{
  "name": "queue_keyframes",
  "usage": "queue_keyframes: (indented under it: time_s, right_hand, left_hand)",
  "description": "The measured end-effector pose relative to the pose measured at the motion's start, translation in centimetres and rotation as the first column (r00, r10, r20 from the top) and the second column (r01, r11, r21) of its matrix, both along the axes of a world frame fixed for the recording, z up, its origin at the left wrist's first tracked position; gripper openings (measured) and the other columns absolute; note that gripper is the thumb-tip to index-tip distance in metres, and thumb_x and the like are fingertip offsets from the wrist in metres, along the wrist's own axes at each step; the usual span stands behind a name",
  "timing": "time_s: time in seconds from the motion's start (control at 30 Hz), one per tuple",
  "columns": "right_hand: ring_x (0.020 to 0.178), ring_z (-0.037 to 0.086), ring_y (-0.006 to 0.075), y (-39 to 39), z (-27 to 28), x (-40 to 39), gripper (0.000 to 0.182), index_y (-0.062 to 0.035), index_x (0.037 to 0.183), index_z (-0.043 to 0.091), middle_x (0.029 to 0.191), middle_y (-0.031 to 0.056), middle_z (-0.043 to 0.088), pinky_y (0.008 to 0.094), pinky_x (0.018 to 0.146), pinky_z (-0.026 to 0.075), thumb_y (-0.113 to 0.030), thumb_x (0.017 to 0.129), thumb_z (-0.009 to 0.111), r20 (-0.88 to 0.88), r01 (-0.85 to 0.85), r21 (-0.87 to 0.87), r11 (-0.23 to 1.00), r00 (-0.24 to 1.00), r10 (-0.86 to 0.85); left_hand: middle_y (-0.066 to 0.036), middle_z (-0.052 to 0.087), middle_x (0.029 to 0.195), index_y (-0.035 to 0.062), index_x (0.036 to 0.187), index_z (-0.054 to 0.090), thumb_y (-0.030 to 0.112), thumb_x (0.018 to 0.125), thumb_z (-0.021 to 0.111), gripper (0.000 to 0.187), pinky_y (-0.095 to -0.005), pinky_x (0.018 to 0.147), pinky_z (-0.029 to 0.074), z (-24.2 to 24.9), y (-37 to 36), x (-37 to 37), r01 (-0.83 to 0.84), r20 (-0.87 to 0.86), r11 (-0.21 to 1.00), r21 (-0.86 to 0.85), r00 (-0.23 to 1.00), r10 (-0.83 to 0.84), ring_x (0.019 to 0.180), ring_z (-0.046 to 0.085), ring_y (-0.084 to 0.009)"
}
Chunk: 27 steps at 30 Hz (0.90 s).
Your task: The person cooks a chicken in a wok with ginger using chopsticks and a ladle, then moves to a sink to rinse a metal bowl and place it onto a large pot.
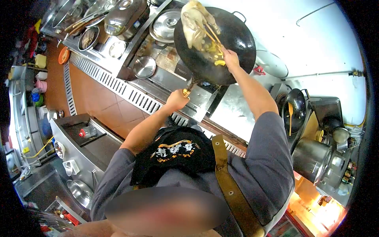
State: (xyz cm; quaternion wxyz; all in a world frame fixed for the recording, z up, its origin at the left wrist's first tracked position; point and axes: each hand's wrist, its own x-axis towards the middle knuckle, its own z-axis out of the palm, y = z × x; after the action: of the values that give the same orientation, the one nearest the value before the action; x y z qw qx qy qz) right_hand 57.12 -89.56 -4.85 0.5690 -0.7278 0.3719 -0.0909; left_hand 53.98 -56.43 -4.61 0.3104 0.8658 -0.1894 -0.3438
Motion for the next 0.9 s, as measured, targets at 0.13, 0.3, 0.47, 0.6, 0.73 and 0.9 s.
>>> queue_keyframes:
  time_s: [0.13, 0.3, 0.47, 0.6, 0.73, 0.9]
  right_hand:
    - [0.053, 0.037, 0.0061, 0.7, 0.1, -0.3, 0.031, -0.0118, 0.070, 0.059, 0.061, -0.0055, 0.046, 0.0240, 0.049, 0.028, -0.035, 0.091, 0.061, 0.001, 0.031, -0.005, 1.000, 1.000, -0.031]
    - [0.052, 0.037, 0.0065, 0.9, 0.3, 0.4, 0.032, -0.0109, 0.070, 0.058, 0.061, -0.0052, 0.045, 0.0242, 0.049, 0.027, -0.035, 0.091, 0.060, 0.103, 0.049, 0.033, 0.998, 0.993, -0.053]
    - [0.051, 0.036, 0.0061, 1.2, 1.5, 0.4, 0.033, -0.0116, 0.068, 0.056, 0.059, -0.0054, 0.043, 0.0234, 0.048, 0.026, -0.035, 0.092, 0.060, 0.110, 0.040, 0.118, 0.992, 0.992, -0.053]
    - [0.051, 0.036, 0.0057, 1.3, 2.0, 0.2, 0.033, -0.0119, 0.067, 0.054, 0.059, -0.0055, 0.043, 0.0230, 0.047, 0.026, -0.034, 0.091, 0.061, 0.139, 0.078, 0.128, 0.989, 0.986, -0.096]
    - [0.051, 0.036, 0.0055, 1.5, 2.5, 0.1, 0.032, -0.0118, 0.069, 0.055, 0.061, -0.0054, 0.045, 0.0223, 0.047, 0.025, -0.035, 0.090, 0.063, 0.204, 0.114, 0.149, 0.982, 0.968, -0.144]
    - [0.051, 0.037, 0.0054, 2.1, 4.1, -0.5, 0.032, -0.0130, 0.070, 0.055, 0.061, -0.0051, 0.046, 0.0219, 0.046, 0.024, -0.038, 0.088, 0.064, 0.242, 0.162, 0.205, 0.965, 0.947, -0.210]
  left_hand:
    - [-0.029, 0.064, 0.090, -0.0045, 0.093, 0.064, 0.022, 0.073, 0.062, 0.034, -0.0475, 0.082, 0.049, -0.3, -0.1, -0.2, -0.040, 0.032, 0.998, -0.045, 0.999, 0.042, 0.092, 0.062, -0.0443]
    - [-0.030, 0.064, 0.091, -0.0042, 0.094, 0.065, 0.020, 0.073, 0.059, 0.033, -0.0475, 0.082, 0.049, -0.1, -0.1, -0.3, -0.052, 0.017, 0.998, -0.020, 0.998, 0.053, 0.092, 0.062, -0.0446]
    - [-0.029, 0.065, 0.095, -0.0041, 0.096, 0.064, 0.018, 0.075, 0.056, 0.031, -0.0475, 0.084, 0.049, 0.7, -0.1, -0.3, -0.020, 0.014, 1.000, -0.001, 1.000, 0.020, 0.094, 0.062, -0.0437]
    - [-0.029, 0.065, 0.094, -0.0042, 0.095, 0.064, 0.018, 0.075, 0.056, 0.031, -0.0474, 0.083, 0.049, 0.5, 0.0, -0.2, -0.001, 0.037, 1.000, -0.006, 0.999, 0.001, 0.094, 0.062, -0.0439]
    - [-0.028, 0.065, 0.092, -0.0034, 0.094, 0.065, 0.024, 0.071, 0.067, 0.036, -0.0471, 0.081, 0.050, 0.0, 0.0, -0.2, -0.031, 0.019, 0.999, 0.005, 0.999, 0.031, 0.093, 0.063, -0.0434]
    - [-0.028, 0.065, 0.092, -0.0028, 0.095, 0.065, 0.020, 0.074, 0.059, 0.031, -0.0471, 0.082, 0.050, 0.5, -0.1, -0.4, -0.029, 0.010, 1.000, 0.008, 1.000, 0.029, 0.092, 0.063, -0.0427]
